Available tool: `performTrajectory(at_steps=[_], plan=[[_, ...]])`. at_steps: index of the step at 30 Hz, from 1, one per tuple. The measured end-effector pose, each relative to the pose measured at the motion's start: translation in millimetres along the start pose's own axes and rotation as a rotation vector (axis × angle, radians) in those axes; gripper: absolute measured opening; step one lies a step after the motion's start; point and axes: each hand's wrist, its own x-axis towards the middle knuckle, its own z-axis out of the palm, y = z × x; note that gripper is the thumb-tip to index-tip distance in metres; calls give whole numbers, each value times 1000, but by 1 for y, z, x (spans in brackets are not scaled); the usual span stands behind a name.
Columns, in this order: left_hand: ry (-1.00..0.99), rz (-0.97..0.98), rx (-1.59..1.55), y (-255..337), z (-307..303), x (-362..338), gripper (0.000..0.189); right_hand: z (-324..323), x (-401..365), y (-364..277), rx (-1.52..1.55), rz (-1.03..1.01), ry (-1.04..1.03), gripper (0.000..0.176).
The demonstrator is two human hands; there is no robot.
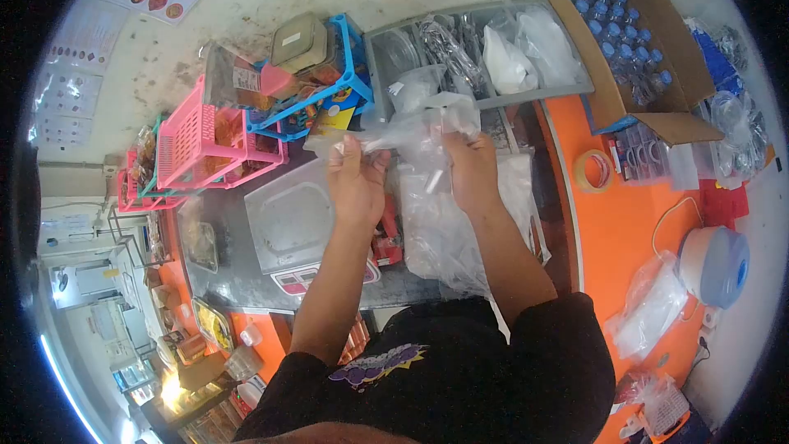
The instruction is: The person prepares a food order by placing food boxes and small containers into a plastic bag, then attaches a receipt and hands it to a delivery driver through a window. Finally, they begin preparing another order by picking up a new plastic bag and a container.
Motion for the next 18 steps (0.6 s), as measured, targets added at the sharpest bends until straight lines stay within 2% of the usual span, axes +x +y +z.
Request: performTrajectory(at_steps=[1, 4, 8, 10, 11, 13, 16, 17, 18], plan=[[33, 23, -18, 3, 2, -1, 13, 4, -2, -3, 109, 6, 30, 17], [84, 86, -72, 11, 9, -2, 19, -4, -1, 0, 187, -6, -1, 21], [35, 103, -50, 20, -6, 3, 24, -15, 2, -11, 288, -21, 6, 25], [54, 142, -19, 19, -13, 8, 28, -14, 4, -13, 303, -144, 79, 28], [56, 142, -17, 18, -17, 9, 28, -14, 6, -13, 304, -142, 79, 28], [-1, 122, -22, 18, -19, 12, 30, -15, 10, -13, 169, -252, 186, 28], [-54, 22, -74, 19, -11, 10, 25, -19, 15, -4, 15, -265, 124, 37], [-56, 20, -74, 18, -6, 10, 25, -19, 15, -1, 14, -267, 127, 37], [-69, -29, -67, 18, 2, 7, 23, -11, 12, 0, 25, -66, 80, 33]])
